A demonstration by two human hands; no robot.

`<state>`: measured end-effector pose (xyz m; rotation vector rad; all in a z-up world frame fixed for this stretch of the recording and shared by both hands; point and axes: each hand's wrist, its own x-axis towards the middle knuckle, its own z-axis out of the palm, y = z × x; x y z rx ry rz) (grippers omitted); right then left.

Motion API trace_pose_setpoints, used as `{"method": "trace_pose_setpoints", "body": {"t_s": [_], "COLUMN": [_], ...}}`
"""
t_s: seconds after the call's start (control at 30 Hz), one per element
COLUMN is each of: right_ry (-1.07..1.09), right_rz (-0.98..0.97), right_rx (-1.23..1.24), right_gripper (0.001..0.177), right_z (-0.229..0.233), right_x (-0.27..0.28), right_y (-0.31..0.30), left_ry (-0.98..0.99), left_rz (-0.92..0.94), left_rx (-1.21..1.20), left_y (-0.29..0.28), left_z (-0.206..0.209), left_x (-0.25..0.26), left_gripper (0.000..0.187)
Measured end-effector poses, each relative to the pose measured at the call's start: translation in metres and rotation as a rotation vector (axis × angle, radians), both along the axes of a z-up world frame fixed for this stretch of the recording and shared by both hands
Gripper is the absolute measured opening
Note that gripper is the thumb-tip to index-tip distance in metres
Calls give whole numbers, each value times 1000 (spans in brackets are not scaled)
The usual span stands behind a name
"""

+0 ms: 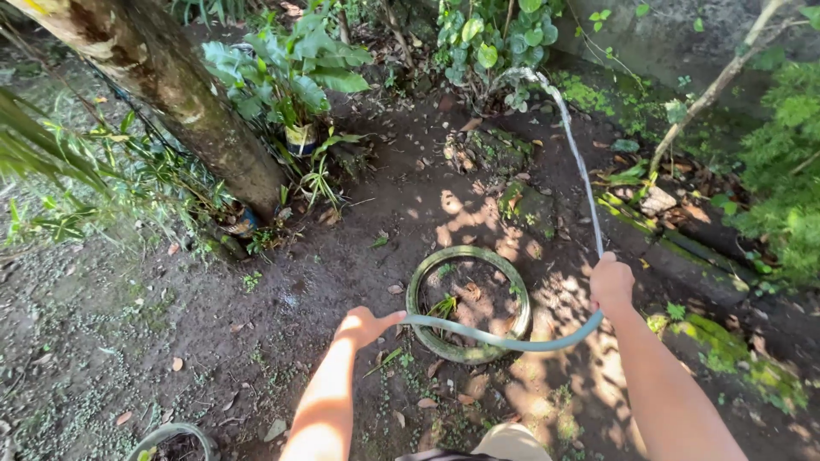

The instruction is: The person uses a garden hose to water various plants and the ground in a backyard garden. They direct the water stream at potted plants, the base of a tree, and along a paved walkway.

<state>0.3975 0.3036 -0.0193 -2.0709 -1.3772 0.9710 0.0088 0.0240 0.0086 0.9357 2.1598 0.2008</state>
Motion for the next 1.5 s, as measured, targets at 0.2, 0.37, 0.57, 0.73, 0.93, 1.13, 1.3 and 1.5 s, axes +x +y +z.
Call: {"method": "trace_pose_setpoints", "body": {"t_s": [0.2,0.37,0.57,0.73,0.93,1.13,1.3,1.5], "right_ry": [-97,102,177,225,201,340,302,374], "right_rz": [123,9,60,39,38,26,-4,14], "right_rx": [-23,-25,-53,-26,-169,63,-55,89], "right_gripper": [71,62,58,51,66,46,49,49], "right_z": [31,-9,6,33,21,31,32,21], "right_x": [-2,21,37,48,63,57,51,47], "right_y": [28,83,104,96,107,101,102,102], "left_ry": [54,28,35,126,62,70,73,108], "left_rz": [-18,58,156,151,179,266,181,192], "left_rx": [-5,-8,-14,-25,10,-8,-56,-28], "left_y": [34,56,74,81,82,79,73,66], "left_z": [-6,-34,-65,-84,-59,-38,-55,-60], "left_x": [19,38,65,80,98,110,99,97], "left_gripper": [118,113,94,85,84,80,82,84]}}
